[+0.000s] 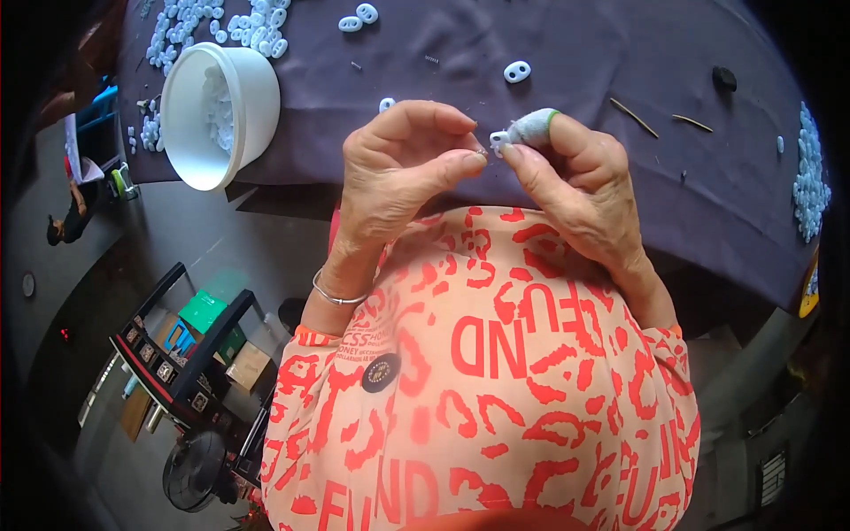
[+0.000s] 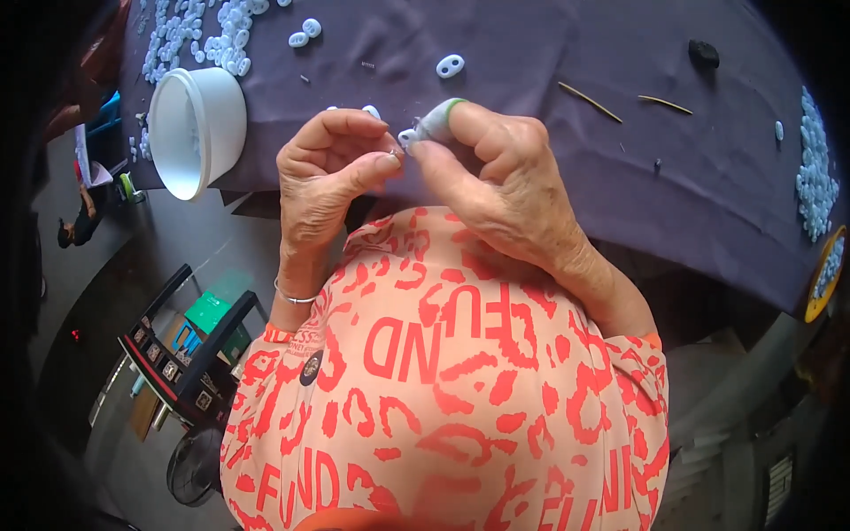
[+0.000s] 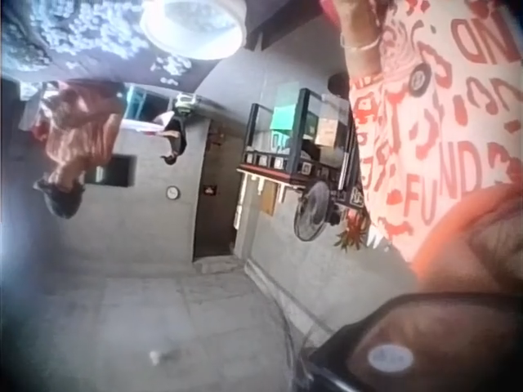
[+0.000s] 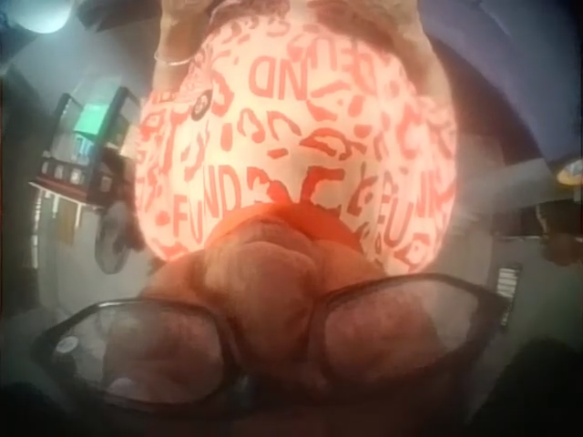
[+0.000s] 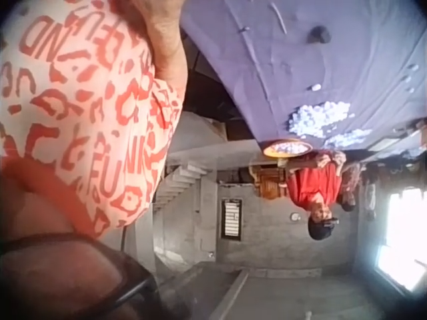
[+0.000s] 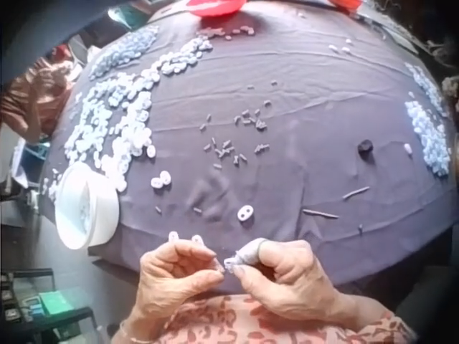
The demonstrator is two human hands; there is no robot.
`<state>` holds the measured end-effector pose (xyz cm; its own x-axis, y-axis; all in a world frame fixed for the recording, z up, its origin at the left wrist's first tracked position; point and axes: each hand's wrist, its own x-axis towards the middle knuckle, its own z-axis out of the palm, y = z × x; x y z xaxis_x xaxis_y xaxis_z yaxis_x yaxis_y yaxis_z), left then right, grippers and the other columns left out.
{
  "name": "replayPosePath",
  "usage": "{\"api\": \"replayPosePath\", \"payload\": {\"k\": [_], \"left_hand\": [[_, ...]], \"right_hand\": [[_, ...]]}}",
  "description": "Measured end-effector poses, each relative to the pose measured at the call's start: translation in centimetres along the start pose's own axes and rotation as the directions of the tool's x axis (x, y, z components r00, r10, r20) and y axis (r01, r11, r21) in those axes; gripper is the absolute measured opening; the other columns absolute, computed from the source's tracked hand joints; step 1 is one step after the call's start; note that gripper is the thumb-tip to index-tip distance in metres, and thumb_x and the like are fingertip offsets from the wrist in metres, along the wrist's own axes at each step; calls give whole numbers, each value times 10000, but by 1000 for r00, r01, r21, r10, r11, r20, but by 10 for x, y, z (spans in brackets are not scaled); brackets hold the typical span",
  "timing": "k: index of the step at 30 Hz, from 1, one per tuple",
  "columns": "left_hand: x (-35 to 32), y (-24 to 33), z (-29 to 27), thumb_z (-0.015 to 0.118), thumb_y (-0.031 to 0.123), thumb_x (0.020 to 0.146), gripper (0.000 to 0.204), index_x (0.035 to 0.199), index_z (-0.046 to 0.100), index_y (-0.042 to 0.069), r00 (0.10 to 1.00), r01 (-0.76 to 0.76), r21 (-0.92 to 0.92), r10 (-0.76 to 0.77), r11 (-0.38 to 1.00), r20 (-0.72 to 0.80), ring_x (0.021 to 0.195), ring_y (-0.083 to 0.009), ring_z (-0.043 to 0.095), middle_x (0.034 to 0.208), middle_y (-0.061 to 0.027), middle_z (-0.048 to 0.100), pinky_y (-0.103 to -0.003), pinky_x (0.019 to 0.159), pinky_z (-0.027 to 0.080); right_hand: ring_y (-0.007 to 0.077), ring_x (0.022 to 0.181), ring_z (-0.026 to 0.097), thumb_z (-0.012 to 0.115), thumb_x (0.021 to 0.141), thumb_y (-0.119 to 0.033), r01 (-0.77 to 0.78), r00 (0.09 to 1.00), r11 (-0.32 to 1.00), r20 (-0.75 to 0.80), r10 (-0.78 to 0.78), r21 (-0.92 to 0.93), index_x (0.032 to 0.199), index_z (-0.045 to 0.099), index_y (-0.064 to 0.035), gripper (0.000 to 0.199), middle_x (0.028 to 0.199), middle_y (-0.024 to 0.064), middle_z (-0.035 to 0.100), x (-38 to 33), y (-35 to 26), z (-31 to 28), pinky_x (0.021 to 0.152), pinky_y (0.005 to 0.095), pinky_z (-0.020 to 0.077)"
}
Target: The person assembles plastic cord locks by hand, picking plastic pieces and small springs from the table and fitting them together.
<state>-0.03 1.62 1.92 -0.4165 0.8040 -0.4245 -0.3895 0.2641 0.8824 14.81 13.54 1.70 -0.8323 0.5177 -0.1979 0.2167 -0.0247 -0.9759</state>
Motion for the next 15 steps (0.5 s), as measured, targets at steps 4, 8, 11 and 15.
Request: {"api": "replayPosePath", "payload": {"k": [4,8,11,15], "left_hand": [[-1,-2,-2,698,-71,729,284,990,593,-35,999,-15,32,14,999,40,823,-120,624,905,-71,631,-236,750,522],[-2,-1,-2,691,-74,734,280,992,588,-42,999,7,32,-8,999,44,815,-120,621,900,-72,628,-233,750,519],[-2,0,-2,684,-76,738,276,994,585,-46,999,7,71,-10,997,47,816,-118,619,896,-72,627,-232,750,518],[-2,-2,-3,681,-70,741,270,991,584,-47,998,-1,83,-3,997,57,815,-111,618,891,-70,628,-229,745,516]], "right_hand": [[61,704,554,571,863,-45,-46,998,998,51,48,-42,871,594,35,84,763,34,633,0,0,1,640,206,442],[54,657,526,583,852,-45,-20,998,998,62,23,-58,855,592,27,73,714,30,610,0,0,2,596,209,427],[53,616,502,587,846,-43,-7,997,998,72,12,-70,843,587,26,69,678,28,589,1,1,3,556,216,407],[59,567,479,592,834,-36,6,997,997,74,0,-83,808,573,30,74,638,33,564,1,2,3,511,224,379]]}}
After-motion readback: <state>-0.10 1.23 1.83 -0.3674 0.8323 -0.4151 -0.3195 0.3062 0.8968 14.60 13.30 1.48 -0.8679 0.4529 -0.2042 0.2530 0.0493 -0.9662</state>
